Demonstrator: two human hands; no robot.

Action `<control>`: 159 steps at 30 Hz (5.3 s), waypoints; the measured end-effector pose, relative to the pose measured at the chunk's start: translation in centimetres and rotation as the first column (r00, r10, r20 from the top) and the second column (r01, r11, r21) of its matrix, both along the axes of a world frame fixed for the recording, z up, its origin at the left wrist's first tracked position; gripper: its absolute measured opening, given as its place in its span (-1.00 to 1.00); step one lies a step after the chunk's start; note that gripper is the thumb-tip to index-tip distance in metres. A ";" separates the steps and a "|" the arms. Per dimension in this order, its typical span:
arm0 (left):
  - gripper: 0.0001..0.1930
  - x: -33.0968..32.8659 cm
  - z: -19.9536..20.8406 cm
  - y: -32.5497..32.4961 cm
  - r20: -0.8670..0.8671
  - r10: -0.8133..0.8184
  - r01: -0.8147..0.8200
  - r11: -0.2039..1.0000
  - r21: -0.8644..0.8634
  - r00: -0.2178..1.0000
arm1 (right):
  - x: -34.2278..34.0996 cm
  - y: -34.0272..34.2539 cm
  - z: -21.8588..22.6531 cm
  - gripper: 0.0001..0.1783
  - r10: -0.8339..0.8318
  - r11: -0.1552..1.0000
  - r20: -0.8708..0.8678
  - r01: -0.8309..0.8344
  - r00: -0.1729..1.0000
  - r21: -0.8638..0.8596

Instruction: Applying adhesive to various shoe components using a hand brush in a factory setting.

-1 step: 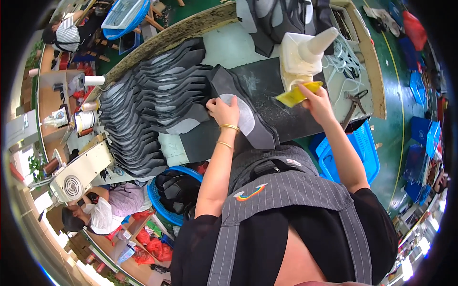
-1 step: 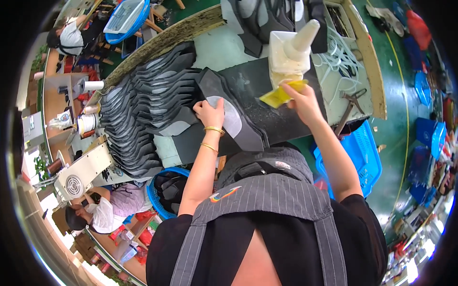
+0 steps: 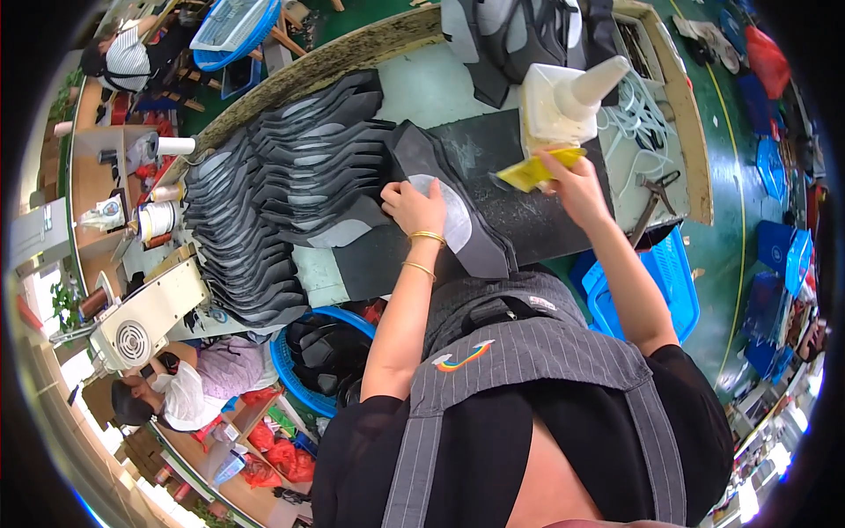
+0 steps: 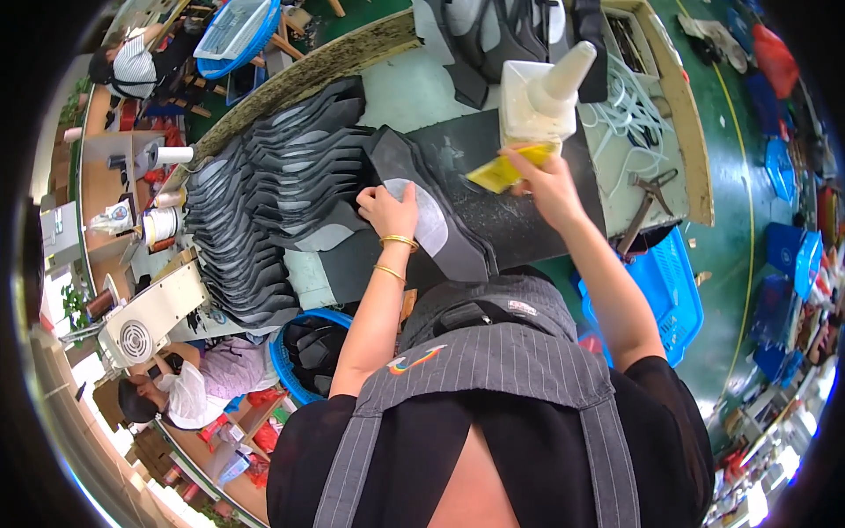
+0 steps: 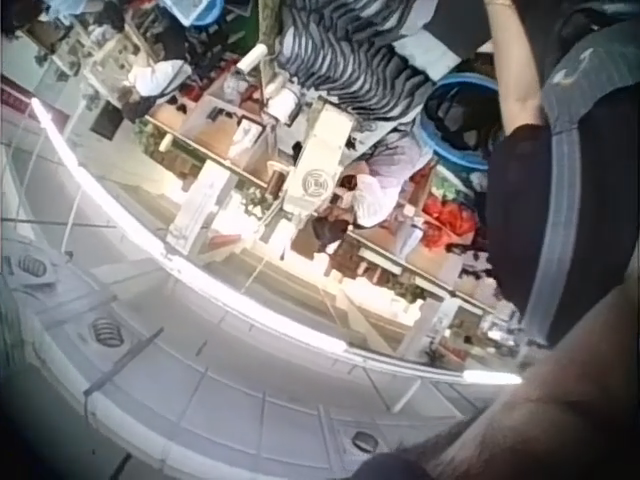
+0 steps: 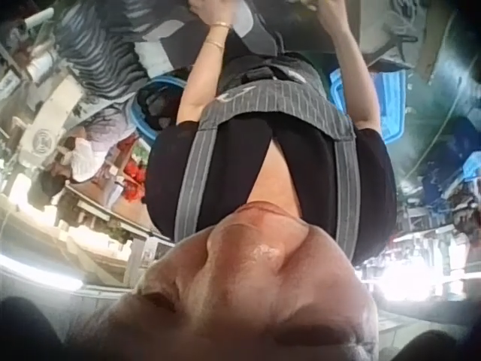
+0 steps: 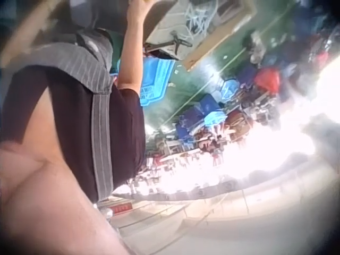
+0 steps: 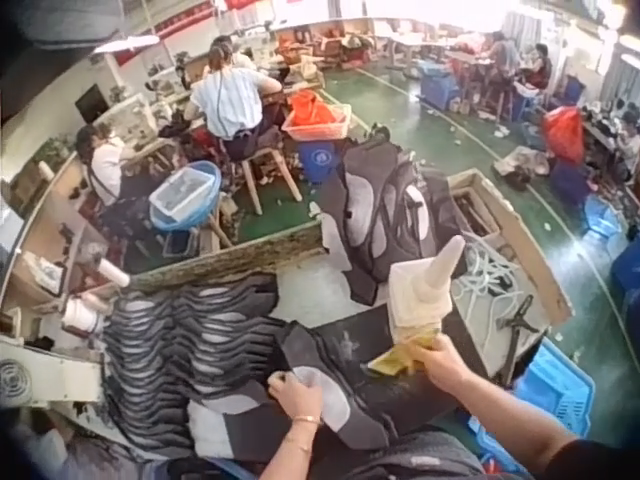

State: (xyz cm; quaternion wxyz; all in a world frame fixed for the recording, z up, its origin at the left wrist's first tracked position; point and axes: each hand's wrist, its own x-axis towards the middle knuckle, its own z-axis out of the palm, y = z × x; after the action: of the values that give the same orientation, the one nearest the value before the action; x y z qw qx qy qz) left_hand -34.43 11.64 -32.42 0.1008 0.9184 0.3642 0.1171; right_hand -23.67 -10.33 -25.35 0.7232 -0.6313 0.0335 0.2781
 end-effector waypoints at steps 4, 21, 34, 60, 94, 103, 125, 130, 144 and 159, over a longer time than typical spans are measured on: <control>-0.59 0.9 1.6 0.1 -0.122 0.148 -0.191 0.818 -0.543 0.981 | 0.7 10.2 -3.5 -0.80 0.049 0.982 0.120 -0.070 0.992 0.177; -0.75 -0.7 -2.2 0.7 0.134 0.184 -0.057 0.768 -0.638 0.974 | 3.5 14.2 -6.7 -0.66 0.499 0.815 0.064 -0.443 0.864 -0.373; -0.79 0.0 -3.3 -0.2 0.308 0.151 0.004 0.893 -0.450 0.939 | -3.5 5.9 -4.3 -0.85 0.422 0.906 0.362 -0.389 0.831 -0.164; -0.81 -3.7 -0.2 3.7 0.419 0.331 0.470 -0.092 -0.878 0.846 | -8.6 4.6 -2.6 -0.87 0.757 0.635 0.558 -0.582 0.340 -0.508; -0.56 -3.0 -3.5 -0.8 0.097 0.571 0.019 0.142 -0.990 0.815 | 1.3 8.5 -4.7 -0.78 0.475 0.858 0.147 -0.420 0.867 -0.294; -0.50 -5.8 5.4 -2.7 0.388 0.332 0.392 0.058 -0.918 0.859 | 0.3 -4.6 -1.0 -0.80 0.029 0.886 0.392 0.158 0.920 -0.435; -0.61 -3.4 -2.6 1.5 0.235 0.584 0.425 -0.212 -0.880 0.777 | -2.2 6.3 -5.4 -0.75 0.618 0.759 0.146 -0.538 0.773 -0.365; -0.65 -3.3 -1.9 1.9 0.201 0.551 0.380 -0.232 -0.896 0.810 | -4.6 2.5 -7.2 -0.83 0.607 0.794 0.377 -0.520 0.699 -0.314; -0.69 -3.9 -3.0 4.5 -0.026 0.472 0.246 -0.506 -0.827 0.881 | -5.9 9.3 -3.7 -0.86 0.779 0.621 0.517 -0.553 0.355 -0.556; -0.70 -24.3 3.3 12.5 0.187 0.913 0.554 -0.051 -0.831 0.364 | -4.8 9.6 -0.9 -0.58 0.765 0.631 0.296 -0.575 0.572 -0.520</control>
State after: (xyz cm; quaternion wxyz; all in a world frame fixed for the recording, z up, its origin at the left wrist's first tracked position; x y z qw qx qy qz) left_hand -58.77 24.12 -29.10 0.8523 0.2024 0.3755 0.3025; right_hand -28.45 -0.68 -26.21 0.4100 -0.7657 -0.3468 0.3540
